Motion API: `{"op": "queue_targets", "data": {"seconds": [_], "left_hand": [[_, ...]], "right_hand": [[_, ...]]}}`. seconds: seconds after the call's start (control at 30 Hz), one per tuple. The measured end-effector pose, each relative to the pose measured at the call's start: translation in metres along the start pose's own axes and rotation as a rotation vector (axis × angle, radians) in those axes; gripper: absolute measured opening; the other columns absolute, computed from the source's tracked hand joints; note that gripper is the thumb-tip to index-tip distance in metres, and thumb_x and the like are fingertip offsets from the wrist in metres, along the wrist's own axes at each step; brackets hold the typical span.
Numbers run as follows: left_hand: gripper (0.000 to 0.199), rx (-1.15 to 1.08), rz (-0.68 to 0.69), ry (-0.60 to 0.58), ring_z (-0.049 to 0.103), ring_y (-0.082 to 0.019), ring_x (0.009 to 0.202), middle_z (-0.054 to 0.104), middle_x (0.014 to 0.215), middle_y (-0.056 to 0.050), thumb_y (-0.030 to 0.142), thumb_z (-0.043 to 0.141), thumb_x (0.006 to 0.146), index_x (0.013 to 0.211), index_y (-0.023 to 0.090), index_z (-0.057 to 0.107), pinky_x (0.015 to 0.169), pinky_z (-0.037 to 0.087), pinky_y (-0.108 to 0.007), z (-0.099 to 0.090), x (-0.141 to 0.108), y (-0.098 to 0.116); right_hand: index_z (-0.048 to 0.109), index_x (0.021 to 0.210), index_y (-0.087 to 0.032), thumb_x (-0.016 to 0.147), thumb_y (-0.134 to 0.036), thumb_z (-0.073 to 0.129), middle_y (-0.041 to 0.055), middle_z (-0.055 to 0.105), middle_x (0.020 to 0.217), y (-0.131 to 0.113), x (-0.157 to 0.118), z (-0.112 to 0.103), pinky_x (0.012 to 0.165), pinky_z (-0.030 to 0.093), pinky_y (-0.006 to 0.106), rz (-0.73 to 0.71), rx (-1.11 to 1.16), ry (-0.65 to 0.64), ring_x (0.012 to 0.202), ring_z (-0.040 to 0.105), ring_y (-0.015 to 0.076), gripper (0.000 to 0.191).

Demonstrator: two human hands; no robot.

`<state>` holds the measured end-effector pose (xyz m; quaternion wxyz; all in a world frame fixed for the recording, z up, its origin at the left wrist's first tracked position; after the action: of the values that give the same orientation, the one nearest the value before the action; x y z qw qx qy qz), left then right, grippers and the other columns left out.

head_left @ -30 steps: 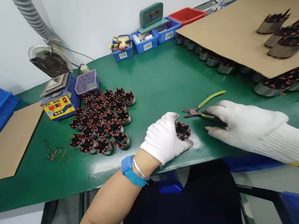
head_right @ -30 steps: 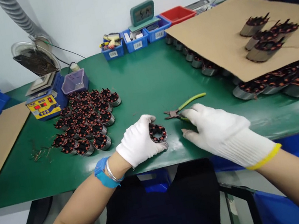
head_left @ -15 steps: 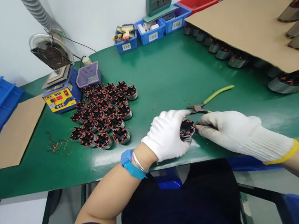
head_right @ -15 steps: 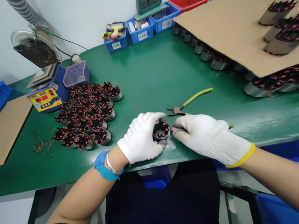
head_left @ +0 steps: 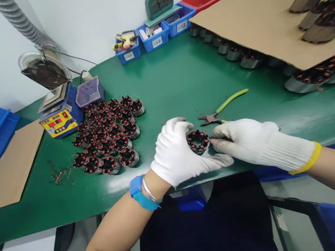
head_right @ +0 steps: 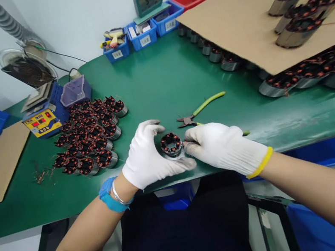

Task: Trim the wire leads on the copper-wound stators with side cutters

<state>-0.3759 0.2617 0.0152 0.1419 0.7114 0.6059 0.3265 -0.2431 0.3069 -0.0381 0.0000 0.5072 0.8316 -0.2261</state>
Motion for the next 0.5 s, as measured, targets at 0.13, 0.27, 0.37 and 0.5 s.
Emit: {"op": "queue_targets", "data": {"seconds": [0.13, 0.27, 0.37, 0.5], "left_hand": [[0.075, -0.122, -0.303, -0.204, 0.073, -0.029, 0.101, 0.074, 0.11, -0.007, 0.053, 0.081, 0.071, 0.132, 0.023, 0.049, 0.095, 0.059, -0.045, 0.024, -0.001, -0.029], [0.093, -0.234, -0.286, -0.251, 0.073, -0.028, 0.103, 0.074, 0.112, -0.006, 0.049, 0.086, 0.065, 0.142, 0.023, 0.042, 0.097, 0.058, -0.045, 0.03, 0.002, -0.03], [0.102, -0.302, -0.249, -0.279, 0.073, -0.026, 0.102, 0.073, 0.114, -0.006, 0.045, 0.087, 0.065, 0.15, 0.021, 0.035, 0.097, 0.058, -0.044, 0.033, 0.003, -0.03], [0.11, -0.361, -0.212, -0.334, 0.073, -0.025, 0.102, 0.073, 0.111, -0.007, 0.04, 0.088, 0.062, 0.154, 0.02, 0.031, 0.097, 0.058, -0.042, 0.036, 0.003, -0.028]], "right_hand": [[0.064, 0.079, -0.024, 0.09, -0.046, 0.046, 0.0059, 0.072, 0.08, 0.005, -0.002, -0.003, 0.058, 0.04, 0.032, 0.094, -0.116, -0.017, 0.073, 0.067, 0.0263, 0.03], [0.072, 0.101, -0.023, 0.09, -0.045, 0.044, 0.0124, 0.076, 0.098, 0.004, -0.006, -0.016, 0.066, 0.05, 0.04, 0.102, -0.085, 0.173, 0.088, 0.071, 0.0337, 0.037], [0.066, 0.128, -0.021, 0.088, -0.039, 0.049, 0.0114, 0.075, 0.118, 0.0, -0.004, -0.017, 0.081, 0.057, 0.039, -0.033, 0.364, 0.236, 0.103, 0.071, 0.0295, 0.047], [0.064, 0.132, -0.022, 0.081, -0.029, 0.056, 0.0056, 0.077, 0.092, 0.013, 0.004, -0.009, 0.07, 0.059, 0.038, 0.006, 0.403, 0.122, 0.079, 0.072, 0.0252, 0.052]]}}
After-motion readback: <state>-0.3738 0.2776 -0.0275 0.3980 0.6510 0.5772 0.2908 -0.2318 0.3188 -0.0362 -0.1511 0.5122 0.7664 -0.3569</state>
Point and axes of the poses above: each hand's wrist, its own x-axis towards the middle knuckle, its own z-axis out of the palm, y = z × x, the point moved 10 cm from there along x, towards the middle knuckle
